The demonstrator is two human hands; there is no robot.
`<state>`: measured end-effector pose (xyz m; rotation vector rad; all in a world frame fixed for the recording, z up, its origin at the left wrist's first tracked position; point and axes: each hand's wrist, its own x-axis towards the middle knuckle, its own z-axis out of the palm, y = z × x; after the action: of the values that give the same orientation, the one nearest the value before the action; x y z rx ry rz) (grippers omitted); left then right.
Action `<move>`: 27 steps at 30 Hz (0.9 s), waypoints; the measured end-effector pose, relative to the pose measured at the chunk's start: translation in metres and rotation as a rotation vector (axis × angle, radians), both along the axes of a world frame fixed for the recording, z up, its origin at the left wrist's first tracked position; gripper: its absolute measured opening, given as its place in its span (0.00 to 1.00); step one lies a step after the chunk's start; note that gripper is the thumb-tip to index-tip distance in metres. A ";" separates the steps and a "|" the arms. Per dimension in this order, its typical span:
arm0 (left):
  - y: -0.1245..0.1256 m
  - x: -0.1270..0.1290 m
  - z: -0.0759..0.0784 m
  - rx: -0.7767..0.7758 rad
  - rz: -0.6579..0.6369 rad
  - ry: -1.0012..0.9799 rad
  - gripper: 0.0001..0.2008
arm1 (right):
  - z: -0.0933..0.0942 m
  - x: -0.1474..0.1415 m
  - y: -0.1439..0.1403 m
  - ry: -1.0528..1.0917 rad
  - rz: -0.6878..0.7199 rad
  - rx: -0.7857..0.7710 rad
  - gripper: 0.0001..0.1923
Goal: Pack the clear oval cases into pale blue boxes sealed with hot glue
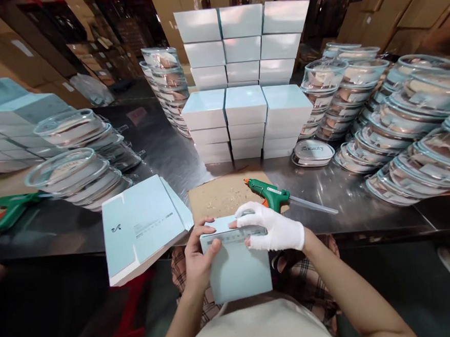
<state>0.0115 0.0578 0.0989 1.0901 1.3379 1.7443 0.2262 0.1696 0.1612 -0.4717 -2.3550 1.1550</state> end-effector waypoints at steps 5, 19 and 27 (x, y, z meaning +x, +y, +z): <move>-0.002 0.001 0.001 -0.043 -0.009 0.038 0.19 | -0.005 0.002 -0.001 -0.033 0.035 -0.018 0.19; 0.010 -0.004 0.007 -0.100 0.101 -0.125 0.23 | -0.045 -0.014 -0.024 0.415 -0.528 -0.046 0.21; 0.021 0.001 0.012 -0.061 0.177 -0.440 0.32 | -0.071 0.011 -0.065 0.268 -0.581 -0.451 0.53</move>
<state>0.0127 0.0789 0.1106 0.5212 1.2232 1.9170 0.2374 0.1044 0.0906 -1.0036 -1.5646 1.3429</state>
